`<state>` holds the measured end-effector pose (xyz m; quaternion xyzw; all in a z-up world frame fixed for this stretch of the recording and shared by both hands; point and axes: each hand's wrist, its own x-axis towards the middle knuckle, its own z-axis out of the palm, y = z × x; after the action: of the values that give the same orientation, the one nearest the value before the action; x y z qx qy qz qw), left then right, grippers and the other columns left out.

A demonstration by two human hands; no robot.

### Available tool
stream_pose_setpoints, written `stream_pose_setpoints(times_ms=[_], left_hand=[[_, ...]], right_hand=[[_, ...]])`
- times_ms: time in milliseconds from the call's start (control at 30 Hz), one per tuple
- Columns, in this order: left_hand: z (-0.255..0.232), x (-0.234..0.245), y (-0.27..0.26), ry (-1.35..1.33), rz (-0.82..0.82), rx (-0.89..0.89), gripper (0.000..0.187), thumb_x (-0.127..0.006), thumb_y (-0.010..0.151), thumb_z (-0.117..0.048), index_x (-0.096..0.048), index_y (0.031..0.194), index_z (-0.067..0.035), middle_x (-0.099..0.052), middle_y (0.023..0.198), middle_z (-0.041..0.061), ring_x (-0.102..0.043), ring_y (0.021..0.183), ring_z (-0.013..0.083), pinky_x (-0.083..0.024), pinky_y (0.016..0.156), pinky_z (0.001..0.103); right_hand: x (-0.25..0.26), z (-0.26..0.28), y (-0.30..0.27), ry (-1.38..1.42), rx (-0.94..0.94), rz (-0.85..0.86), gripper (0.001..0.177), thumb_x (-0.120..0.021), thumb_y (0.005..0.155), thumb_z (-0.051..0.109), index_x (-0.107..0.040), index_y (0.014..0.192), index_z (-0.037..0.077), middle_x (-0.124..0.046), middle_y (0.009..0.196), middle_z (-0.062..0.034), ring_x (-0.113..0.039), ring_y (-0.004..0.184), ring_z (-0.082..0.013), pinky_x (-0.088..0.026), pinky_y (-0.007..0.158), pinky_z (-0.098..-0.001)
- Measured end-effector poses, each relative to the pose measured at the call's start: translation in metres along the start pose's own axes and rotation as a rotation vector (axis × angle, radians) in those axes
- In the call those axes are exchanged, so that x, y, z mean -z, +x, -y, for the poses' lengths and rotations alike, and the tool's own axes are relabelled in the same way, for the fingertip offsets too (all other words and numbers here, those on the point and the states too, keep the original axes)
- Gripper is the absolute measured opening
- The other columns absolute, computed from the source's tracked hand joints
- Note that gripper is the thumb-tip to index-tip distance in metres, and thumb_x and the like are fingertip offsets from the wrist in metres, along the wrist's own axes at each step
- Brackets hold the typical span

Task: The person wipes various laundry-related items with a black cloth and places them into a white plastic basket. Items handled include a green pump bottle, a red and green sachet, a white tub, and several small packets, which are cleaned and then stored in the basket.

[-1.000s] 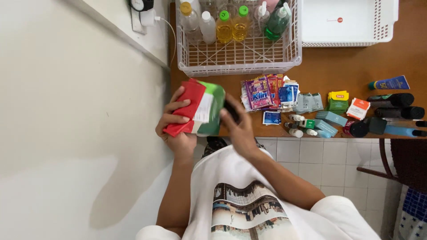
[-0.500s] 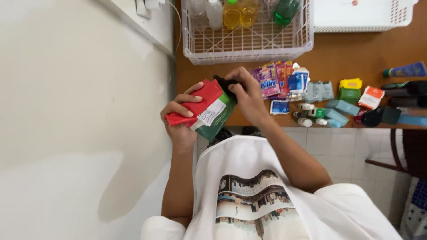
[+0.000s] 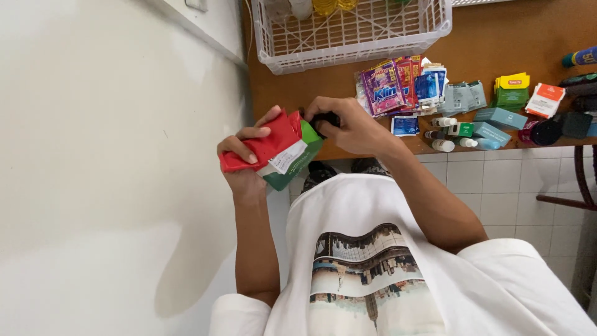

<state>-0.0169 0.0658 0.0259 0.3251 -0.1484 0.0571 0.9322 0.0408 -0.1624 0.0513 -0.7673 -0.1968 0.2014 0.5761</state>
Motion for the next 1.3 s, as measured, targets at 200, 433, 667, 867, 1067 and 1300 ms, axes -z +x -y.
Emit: stream_pose_setpoints(times_ms=[200, 433, 667, 867, 1067, 1300], left_hand=[[-0.007, -0.007, 0.004, 0.169, -0.064, -0.011, 0.041, -0.052, 0.111, -0.019, -0.051, 0.072, -0.006, -0.073, 0.115, 0.026, -0.056, 0.137, 0.0500, -0.044, 0.119, 0.065], [0.020, -0.014, 0.014, 0.088, -0.267, -0.149, 0.026, -0.050, 0.109, -0.008, -0.054, 0.083, -0.008, -0.073, 0.111, 0.023, -0.058, 0.137, 0.0453, -0.043, 0.124, 0.063], [0.034, -0.029, 0.029, 0.281, -0.442, -0.145, 0.014, -0.053, 0.099, 0.007, -0.057, 0.092, -0.005, -0.066, 0.131, 0.023, -0.052, 0.143, 0.0374, -0.045, 0.124, 0.053], [0.025, -0.016, 0.033, 0.280, -0.541, -0.126, 0.018, -0.045, 0.093, 0.012, -0.057, 0.093, -0.002, -0.063, 0.132, 0.025, -0.054, 0.138, 0.0375, -0.047, 0.120, 0.051], [0.033, -0.005, 0.029, 0.270, -0.556, -0.165, 0.018, -0.047, 0.094, 0.013, -0.056, 0.092, -0.002, -0.064, 0.130, 0.024, -0.054, 0.139, 0.0393, -0.049, 0.117, 0.051], [0.022, 0.016, 0.038, 0.233, -0.487, -0.154, 0.017, -0.048, 0.097, 0.013, -0.054, 0.091, -0.002, -0.067, 0.126, 0.025, -0.053, 0.141, 0.0407, -0.047, 0.119, 0.053]], right_hand=[[-0.012, 0.003, -0.001, 0.823, 0.048, -0.223, 0.017, -0.061, 0.103, -0.005, -0.062, 0.119, 0.001, -0.071, 0.107, -0.0052, -0.061, 0.088, -0.0105, -0.043, 0.065, -0.0254], [-0.005, -0.012, -0.005, -0.210, 0.181, -0.212, 0.027, -0.057, 0.094, -0.011, -0.067, 0.117, 0.000, -0.072, 0.111, -0.0129, -0.072, 0.093, -0.0199, -0.057, 0.078, -0.0343], [-0.059, 0.035, -0.023, -0.108, 0.376, -0.494, 0.038, -0.057, 0.088, -0.015, -0.067, 0.121, -0.001, -0.067, 0.123, -0.0183, -0.069, 0.111, -0.0351, -0.057, 0.096, -0.0413], [-0.060, -0.017, -0.032, -0.272, 0.407, -0.326, 0.045, -0.059, 0.078, -0.018, -0.070, 0.119, -0.001, -0.068, 0.127, -0.0188, -0.065, 0.121, -0.0370, -0.055, 0.103, -0.0440], [-0.081, -0.010, -0.024, -0.099, 0.254, -0.588, 0.035, -0.058, 0.092, -0.017, -0.070, 0.121, 0.000, -0.069, 0.131, -0.0163, -0.070, 0.123, -0.0322, -0.058, 0.102, -0.0407], [-0.109, -0.110, -0.019, -0.266, 0.147, -0.450, 0.057, -0.051, 0.077, -0.020, -0.070, 0.127, -0.003, -0.066, 0.134, -0.0234, -0.066, 0.123, -0.0400, -0.056, 0.105, -0.0417]])
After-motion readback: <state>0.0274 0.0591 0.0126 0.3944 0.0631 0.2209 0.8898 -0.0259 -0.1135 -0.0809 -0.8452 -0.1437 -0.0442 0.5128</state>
